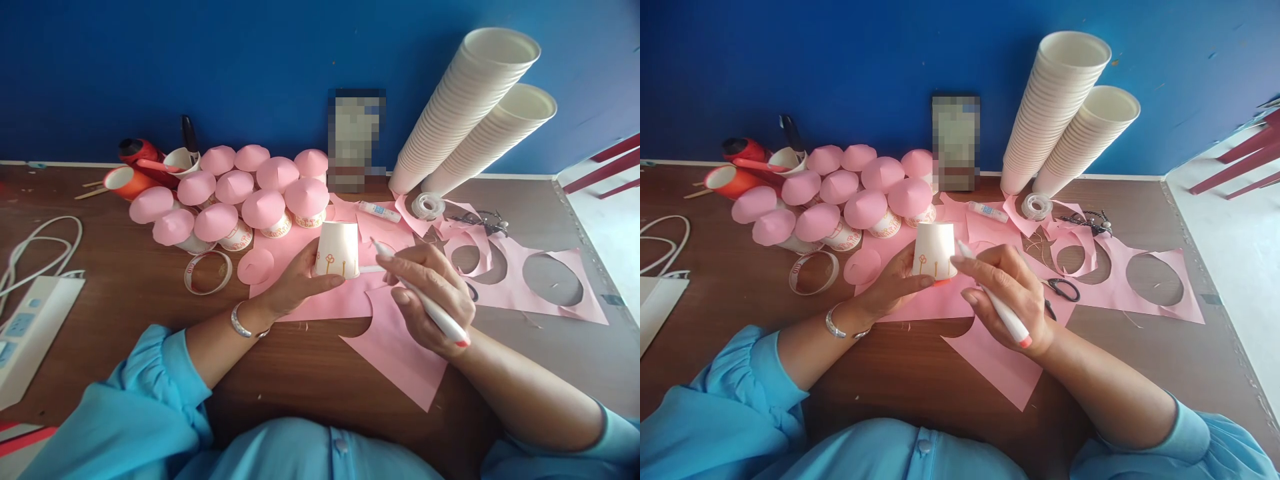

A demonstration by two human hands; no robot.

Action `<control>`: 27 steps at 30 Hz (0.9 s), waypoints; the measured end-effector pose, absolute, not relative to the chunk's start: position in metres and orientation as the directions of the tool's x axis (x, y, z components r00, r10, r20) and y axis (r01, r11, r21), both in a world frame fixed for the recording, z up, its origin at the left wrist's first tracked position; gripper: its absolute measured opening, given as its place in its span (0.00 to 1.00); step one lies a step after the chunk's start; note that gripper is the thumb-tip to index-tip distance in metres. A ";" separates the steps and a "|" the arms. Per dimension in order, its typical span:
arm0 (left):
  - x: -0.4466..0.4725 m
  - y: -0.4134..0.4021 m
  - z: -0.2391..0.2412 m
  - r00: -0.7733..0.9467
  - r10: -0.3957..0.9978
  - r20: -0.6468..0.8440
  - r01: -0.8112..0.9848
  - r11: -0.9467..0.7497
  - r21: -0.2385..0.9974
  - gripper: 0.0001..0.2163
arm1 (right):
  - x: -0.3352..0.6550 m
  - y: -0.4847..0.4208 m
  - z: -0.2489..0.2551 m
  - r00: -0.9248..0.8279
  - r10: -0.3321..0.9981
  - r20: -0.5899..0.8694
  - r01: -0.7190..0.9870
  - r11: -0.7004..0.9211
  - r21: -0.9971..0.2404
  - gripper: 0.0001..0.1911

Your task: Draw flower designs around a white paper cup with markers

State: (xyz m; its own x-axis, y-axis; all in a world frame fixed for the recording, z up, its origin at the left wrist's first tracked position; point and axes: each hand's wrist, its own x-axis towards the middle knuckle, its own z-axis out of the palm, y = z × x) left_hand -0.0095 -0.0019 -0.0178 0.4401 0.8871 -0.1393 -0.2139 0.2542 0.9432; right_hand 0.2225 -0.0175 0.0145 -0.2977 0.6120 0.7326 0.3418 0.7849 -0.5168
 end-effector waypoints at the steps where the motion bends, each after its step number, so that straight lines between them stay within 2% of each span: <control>1: -0.010 -0.002 -0.019 0.440 0.888 -0.131 -0.218 0.248 0.944 0.28 | 0.222 -0.020 0.017 -0.335 0.616 0.713 0.341 0.785 -0.518 0.16; 7: -0.011 -0.003 -0.027 0.439 0.891 -0.117 -0.236 0.240 0.942 0.28 | 0.215 -0.027 0.019 -0.351 0.665 0.659 0.332 0.746 -0.577 0.10; 27: -0.012 -0.004 -0.027 0.441 0.892 -0.100 -0.196 0.204 0.959 0.30 | 0.213 -0.023 0.020 -0.402 0.637 0.658 0.327 0.771 -0.547 0.11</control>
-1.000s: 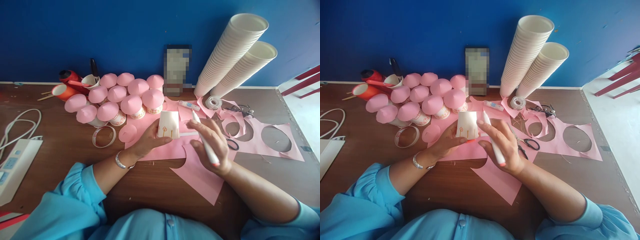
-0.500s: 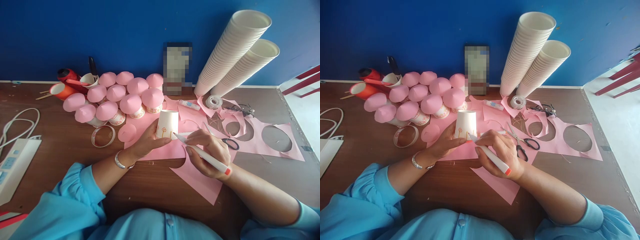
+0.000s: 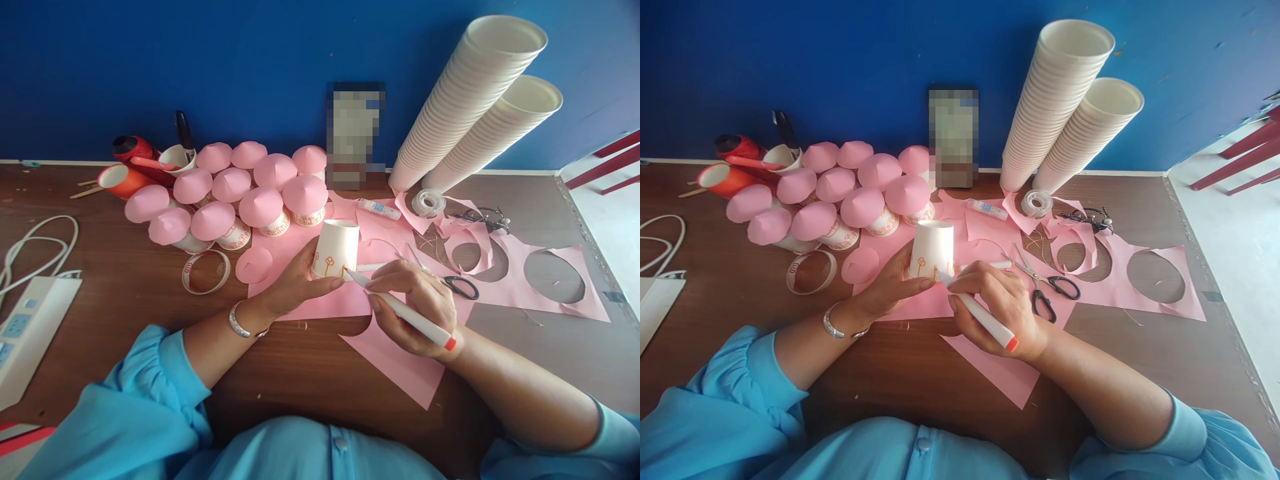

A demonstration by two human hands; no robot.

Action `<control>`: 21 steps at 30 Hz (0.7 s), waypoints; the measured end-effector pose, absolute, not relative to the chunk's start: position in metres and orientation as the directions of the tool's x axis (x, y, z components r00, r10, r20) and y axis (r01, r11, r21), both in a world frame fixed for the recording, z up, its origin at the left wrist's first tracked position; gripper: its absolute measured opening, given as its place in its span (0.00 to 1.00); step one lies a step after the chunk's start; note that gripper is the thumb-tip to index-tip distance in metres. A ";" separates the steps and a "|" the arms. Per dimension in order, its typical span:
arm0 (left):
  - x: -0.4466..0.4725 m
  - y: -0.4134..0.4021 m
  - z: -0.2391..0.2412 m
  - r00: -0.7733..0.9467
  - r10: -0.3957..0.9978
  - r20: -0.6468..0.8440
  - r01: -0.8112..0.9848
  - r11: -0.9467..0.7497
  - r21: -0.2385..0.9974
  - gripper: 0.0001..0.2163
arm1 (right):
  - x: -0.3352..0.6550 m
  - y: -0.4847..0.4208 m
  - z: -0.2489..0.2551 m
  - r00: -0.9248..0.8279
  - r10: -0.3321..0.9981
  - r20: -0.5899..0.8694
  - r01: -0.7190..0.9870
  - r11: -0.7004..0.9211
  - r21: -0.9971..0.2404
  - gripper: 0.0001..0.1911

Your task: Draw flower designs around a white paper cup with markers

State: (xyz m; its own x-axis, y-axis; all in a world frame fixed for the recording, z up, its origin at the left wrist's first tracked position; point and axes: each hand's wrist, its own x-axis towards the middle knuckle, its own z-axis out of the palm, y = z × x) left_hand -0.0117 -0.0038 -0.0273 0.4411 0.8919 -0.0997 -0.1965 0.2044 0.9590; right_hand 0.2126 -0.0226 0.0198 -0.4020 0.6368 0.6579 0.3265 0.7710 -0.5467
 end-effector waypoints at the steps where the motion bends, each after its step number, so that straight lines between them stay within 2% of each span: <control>1: -0.012 -0.004 -0.027 0.442 0.891 -0.101 -0.198 0.207 0.958 0.30 | 0.213 -0.023 0.020 -0.405 0.639 0.654 0.329 0.769 -0.548 0.11; 21: -0.007 -0.004 -0.015 0.452 0.886 -0.100 -0.223 0.221 0.949 0.28 | 0.213 -0.022 0.021 -0.421 0.643 0.640 0.322 0.766 -0.557 0.13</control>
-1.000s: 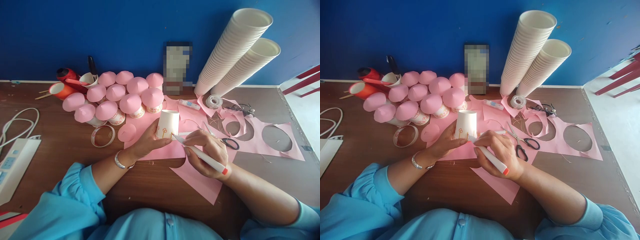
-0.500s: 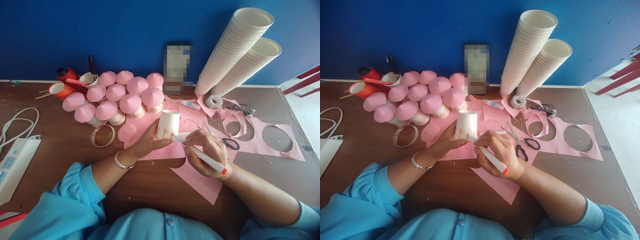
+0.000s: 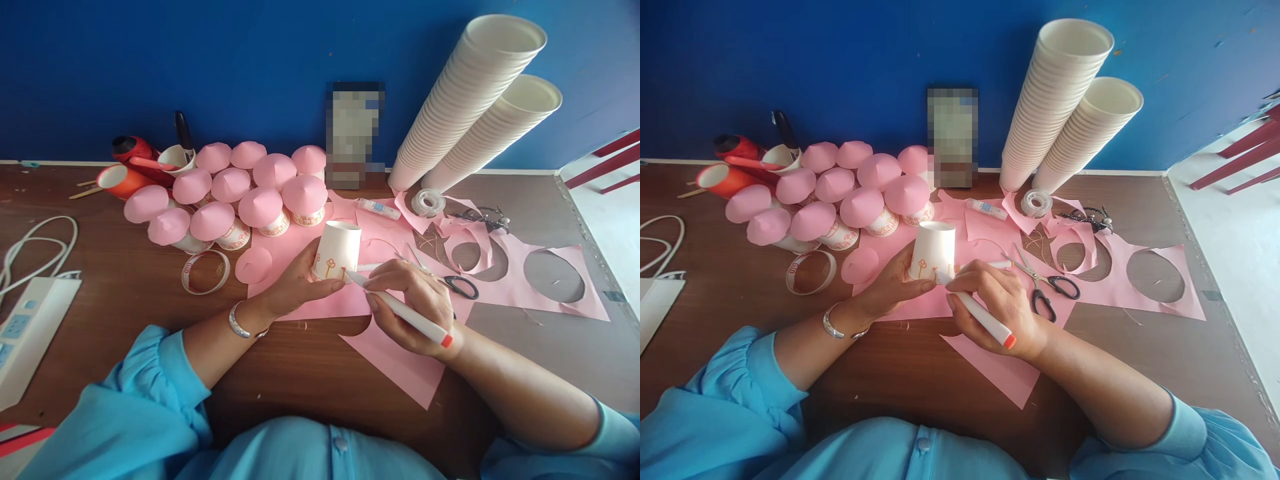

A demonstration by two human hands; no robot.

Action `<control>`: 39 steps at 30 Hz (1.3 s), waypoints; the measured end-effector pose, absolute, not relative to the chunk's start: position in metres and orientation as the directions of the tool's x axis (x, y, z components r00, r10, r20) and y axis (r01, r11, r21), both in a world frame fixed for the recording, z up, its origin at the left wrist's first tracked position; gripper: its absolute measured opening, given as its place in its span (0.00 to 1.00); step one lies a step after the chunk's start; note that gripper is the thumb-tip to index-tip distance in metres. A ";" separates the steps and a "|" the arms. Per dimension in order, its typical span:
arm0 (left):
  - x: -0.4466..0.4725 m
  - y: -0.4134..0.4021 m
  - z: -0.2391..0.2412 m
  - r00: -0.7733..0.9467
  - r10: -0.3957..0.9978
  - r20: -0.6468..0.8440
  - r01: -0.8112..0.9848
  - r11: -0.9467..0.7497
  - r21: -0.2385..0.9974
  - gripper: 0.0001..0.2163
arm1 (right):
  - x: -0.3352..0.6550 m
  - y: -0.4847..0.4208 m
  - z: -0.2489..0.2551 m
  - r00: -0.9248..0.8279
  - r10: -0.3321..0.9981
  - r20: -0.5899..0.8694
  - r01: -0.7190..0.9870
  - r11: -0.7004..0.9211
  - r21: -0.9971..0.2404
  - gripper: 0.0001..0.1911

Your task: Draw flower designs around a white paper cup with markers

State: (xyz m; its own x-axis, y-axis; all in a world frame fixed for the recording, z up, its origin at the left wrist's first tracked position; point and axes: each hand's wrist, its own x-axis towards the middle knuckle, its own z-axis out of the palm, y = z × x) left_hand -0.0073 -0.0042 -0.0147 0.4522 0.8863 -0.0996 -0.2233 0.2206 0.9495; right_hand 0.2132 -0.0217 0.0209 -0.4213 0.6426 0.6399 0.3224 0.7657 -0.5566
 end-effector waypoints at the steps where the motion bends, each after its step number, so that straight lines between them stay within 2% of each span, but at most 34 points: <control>1: -0.007 -0.004 -0.015 0.456 0.884 -0.101 -0.224 0.224 0.948 0.28 | 0.213 -0.022 0.021 -0.421 0.642 0.641 0.322 0.766 -0.557 0.13; 20: -0.009 -0.002 -0.021 0.482 0.874 -0.065 -0.235 0.200 0.951 0.27 | 0.213 -0.023 0.020 -0.384 0.662 0.643 0.377 0.749 -0.545 0.11; 39: -0.010 -0.004 -0.017 0.462 0.879 -0.116 -0.208 0.234 0.950 0.30 | 0.213 -0.023 0.018 -0.360 0.654 0.665 0.411 0.751 -0.516 0.11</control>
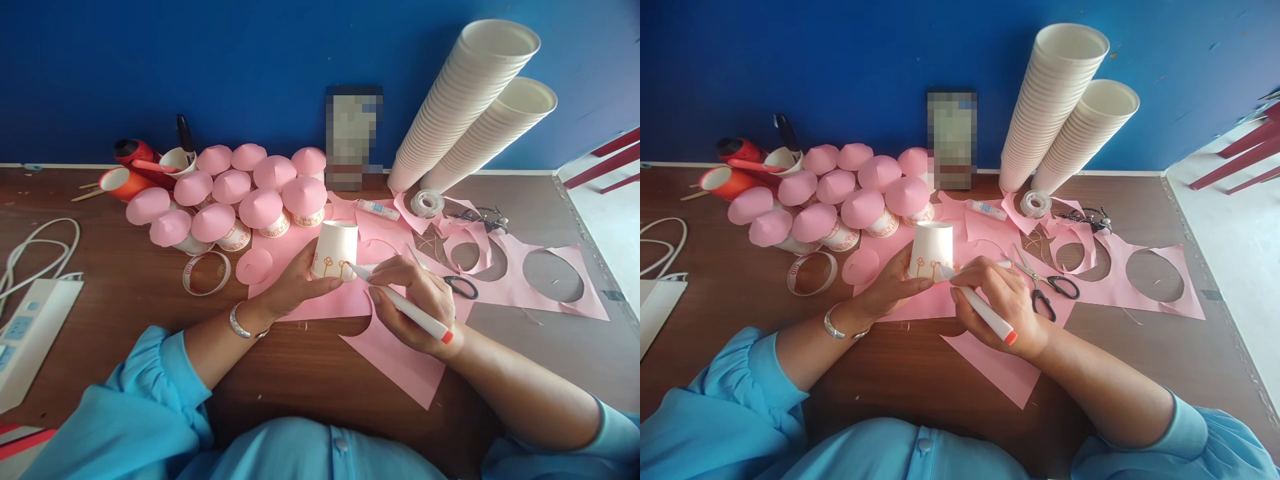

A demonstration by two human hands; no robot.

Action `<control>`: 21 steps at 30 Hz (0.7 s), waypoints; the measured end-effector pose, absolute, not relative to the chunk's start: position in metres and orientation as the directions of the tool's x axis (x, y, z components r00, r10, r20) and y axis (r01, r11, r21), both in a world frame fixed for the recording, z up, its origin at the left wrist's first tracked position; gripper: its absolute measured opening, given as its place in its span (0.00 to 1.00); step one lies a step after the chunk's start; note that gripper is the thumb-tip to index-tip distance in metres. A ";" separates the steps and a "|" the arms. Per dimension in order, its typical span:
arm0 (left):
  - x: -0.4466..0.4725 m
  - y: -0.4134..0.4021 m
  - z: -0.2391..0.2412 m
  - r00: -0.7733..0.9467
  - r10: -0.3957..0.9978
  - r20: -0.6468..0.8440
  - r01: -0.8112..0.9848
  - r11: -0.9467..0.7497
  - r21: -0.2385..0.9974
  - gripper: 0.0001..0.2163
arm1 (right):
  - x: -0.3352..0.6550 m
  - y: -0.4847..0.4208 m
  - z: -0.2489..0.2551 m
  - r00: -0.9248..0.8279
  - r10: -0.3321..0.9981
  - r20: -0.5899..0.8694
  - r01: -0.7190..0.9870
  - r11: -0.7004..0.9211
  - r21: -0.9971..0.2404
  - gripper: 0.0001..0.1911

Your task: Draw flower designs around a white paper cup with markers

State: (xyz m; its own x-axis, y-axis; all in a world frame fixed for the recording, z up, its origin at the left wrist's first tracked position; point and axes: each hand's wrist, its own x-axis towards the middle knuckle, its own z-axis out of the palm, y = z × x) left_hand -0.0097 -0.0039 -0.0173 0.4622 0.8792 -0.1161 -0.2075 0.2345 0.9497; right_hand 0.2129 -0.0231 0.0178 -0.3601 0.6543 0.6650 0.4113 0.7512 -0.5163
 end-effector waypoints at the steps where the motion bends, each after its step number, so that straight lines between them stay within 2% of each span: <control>1: -0.010 -0.004 -0.017 0.467 0.877 -0.113 -0.209 0.234 0.950 0.30 | 0.213 -0.023 0.018 -0.359 0.656 0.664 0.413 0.749 -0.518 0.11; 21: -0.012 -0.004 -0.026 0.456 0.882 -0.116 -0.221 0.238 0.946 0.29 | 0.212 -0.023 0.019 -0.390 0.652 0.650 0.389 0.756 -0.526 0.11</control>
State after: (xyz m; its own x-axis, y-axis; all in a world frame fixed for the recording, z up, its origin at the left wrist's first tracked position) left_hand -0.0117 -0.0038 -0.0264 0.4559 0.8825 -0.1159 -0.2211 0.2384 0.9457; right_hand 0.2119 -0.0233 0.0195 -0.3895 0.6523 0.6503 0.3890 0.7565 -0.5257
